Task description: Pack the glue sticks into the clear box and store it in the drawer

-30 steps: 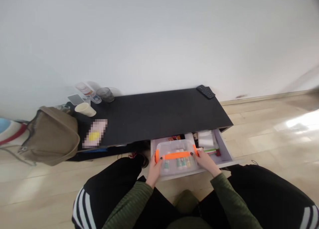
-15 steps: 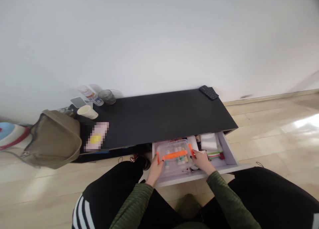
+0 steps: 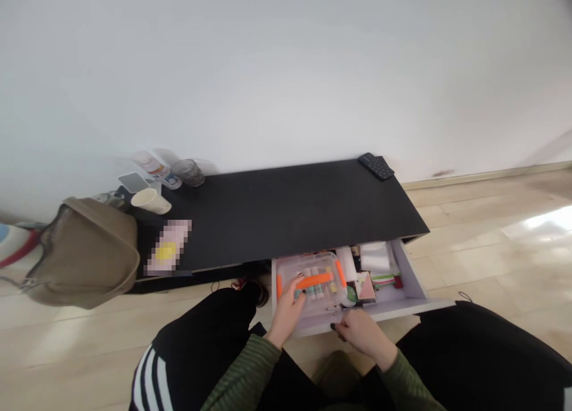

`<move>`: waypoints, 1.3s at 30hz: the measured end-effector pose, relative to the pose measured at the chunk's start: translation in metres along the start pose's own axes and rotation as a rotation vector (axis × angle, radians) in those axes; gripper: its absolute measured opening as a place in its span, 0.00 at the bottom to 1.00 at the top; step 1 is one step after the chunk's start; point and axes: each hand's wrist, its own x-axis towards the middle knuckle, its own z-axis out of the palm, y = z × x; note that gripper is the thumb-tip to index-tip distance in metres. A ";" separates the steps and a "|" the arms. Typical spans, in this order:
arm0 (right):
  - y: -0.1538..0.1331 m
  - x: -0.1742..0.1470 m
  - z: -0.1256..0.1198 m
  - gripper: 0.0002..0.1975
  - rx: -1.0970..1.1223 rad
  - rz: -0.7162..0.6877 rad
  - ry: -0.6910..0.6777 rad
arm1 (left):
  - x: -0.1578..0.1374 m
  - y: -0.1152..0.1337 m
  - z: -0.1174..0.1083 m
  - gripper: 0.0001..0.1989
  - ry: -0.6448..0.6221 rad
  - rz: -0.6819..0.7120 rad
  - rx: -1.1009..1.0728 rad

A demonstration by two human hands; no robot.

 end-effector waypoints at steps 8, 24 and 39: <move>-0.009 0.023 -0.020 0.22 -0.033 -0.007 0.028 | -0.016 0.025 0.008 0.11 -0.229 -0.115 -0.061; -0.042 0.082 -0.065 0.19 -0.195 -0.019 0.250 | 0.016 0.033 0.016 0.19 -0.058 0.077 0.270; -0.037 0.090 -0.068 0.25 -0.154 -0.255 0.195 | 0.051 0.063 0.021 0.19 -0.068 -0.009 0.592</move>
